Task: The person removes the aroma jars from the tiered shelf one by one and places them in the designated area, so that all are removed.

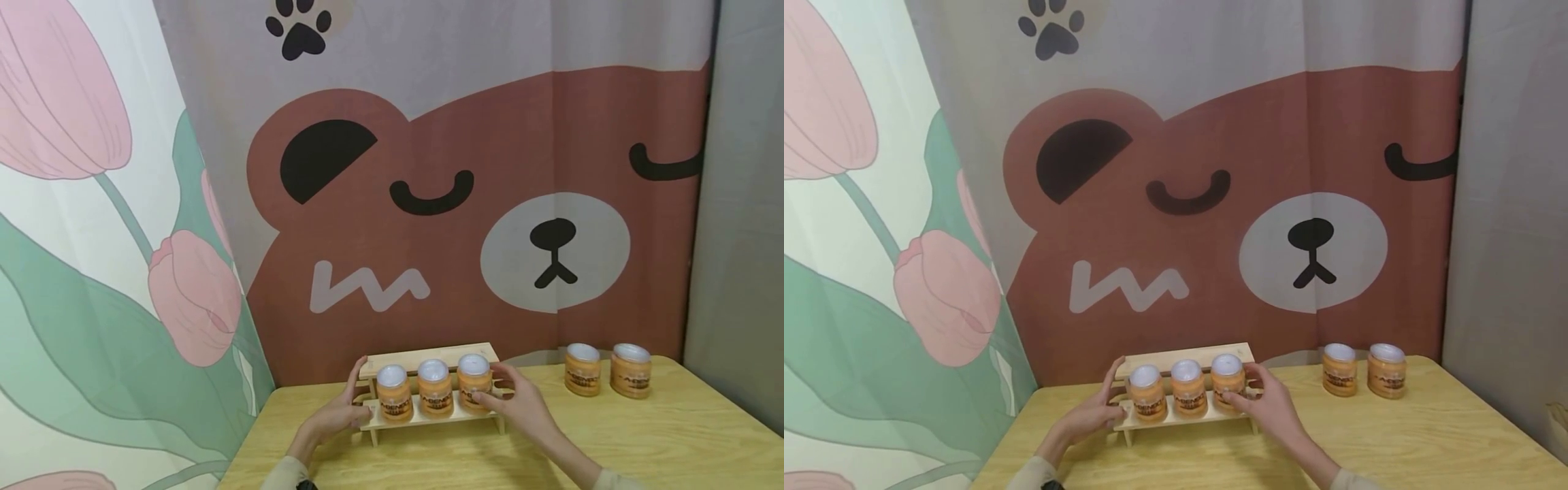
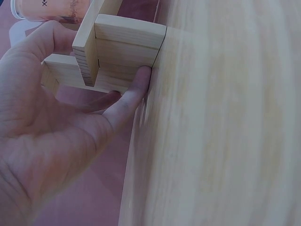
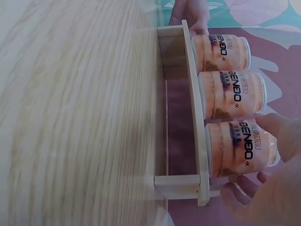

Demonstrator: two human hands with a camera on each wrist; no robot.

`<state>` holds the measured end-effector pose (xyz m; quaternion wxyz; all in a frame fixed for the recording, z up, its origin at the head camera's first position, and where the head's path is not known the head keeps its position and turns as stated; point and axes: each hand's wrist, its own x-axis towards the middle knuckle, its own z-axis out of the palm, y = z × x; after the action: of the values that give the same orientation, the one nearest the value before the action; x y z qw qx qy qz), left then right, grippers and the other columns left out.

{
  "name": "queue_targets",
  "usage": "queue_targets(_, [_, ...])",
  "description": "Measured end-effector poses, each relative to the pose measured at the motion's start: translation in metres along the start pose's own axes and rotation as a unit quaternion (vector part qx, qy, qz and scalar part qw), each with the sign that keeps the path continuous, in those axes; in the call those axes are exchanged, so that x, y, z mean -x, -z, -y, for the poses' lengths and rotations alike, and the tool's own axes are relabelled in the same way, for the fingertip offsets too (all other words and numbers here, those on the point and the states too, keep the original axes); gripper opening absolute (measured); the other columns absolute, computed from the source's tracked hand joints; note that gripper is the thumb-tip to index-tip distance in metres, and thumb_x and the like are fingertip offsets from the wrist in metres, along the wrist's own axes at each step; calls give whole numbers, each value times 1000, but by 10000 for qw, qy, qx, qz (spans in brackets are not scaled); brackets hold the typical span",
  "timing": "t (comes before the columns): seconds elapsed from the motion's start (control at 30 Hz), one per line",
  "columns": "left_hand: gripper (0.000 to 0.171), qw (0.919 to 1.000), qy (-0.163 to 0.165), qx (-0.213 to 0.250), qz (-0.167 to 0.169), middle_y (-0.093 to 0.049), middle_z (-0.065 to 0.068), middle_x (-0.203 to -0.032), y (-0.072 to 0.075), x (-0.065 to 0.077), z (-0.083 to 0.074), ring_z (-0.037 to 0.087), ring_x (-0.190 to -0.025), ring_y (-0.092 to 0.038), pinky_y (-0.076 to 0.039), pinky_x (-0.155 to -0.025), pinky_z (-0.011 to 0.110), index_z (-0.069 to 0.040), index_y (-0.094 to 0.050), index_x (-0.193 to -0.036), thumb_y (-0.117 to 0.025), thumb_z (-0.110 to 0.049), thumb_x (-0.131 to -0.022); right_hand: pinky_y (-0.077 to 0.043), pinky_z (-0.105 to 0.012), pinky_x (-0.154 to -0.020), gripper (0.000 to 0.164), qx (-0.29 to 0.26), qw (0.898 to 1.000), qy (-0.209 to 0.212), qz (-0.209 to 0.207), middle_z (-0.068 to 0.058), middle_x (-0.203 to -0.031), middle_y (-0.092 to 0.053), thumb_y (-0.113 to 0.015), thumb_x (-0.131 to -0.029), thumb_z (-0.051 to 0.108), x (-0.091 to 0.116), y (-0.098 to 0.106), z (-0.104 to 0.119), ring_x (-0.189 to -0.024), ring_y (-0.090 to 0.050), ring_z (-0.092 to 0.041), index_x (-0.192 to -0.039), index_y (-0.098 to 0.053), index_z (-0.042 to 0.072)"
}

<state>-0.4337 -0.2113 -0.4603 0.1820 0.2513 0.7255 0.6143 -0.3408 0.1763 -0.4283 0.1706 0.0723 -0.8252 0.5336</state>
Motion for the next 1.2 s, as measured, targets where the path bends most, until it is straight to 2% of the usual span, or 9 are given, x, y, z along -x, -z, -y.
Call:
queue_targets(0.3, [115, 10000, -6, 58, 10, -10, 36, -156, -1, 0, 0, 16, -62, -41, -37, -55, 31, -62, 2, -153, -66, 2, -86, -55, -44, -86, 79, -67, 10000, -19, -44, -20, -124, -62, -89, -80, 29, 0, -11, 0, -109, -62, -34, -140, -50, -3])
queue_targets(0.5, [116, 10000, -4, 27, 13, -9, 37, -156, -1, 1, 1, 17, -63, -40, -37, -55, 32, -61, 5, -154, -64, 4, -86, -54, -46, -89, 82, -32, 9995, 142, -267, -23, -124, -60, -89, -80, 24, 1, -23, -2, -111, -60, -36, -142, -45, -6])
queue_targets(0.63, [116, 10000, -14, -22, -9, -9, 37, -156, 0, 1, 0, 17, -63, -40, -37, -56, 32, -61, 5, -154, -63, 4, -86, -52, -49, -92, 83, -72, 9990, 249, -362, -25, -127, -59, -89, -80, 20, 2, -29, -7, -114, -59, -39, -144, -43, -5])
queue_targets(0.77, [115, 10000, 54, -60, -18, -7, 38, -157, -1, 3, 0, 16, -63, -41, -37, -56, 32, -64, 3, -152, -65, 2, -87, -53, -47, -91, 82, -165, 9989, 242, -372, -26, -128, -59, -88, -81, 16, 3, -33, -13, -115, -60, -39, -146, -42, -3])
queue_targets(1.2, [115, 10000, 39, 0, -50, -8, 37, -157, -1, 0, 0, 16, -65, -43, -39, -56, 30, -65, 1, -151, -64, 4, -87, -53, -45, -92, 84, -487, 9978, 131, -422, -21, -128, -61, -89, -80, 19, 2, -33, -16, -115, -60, -35, -148, -44, 1])
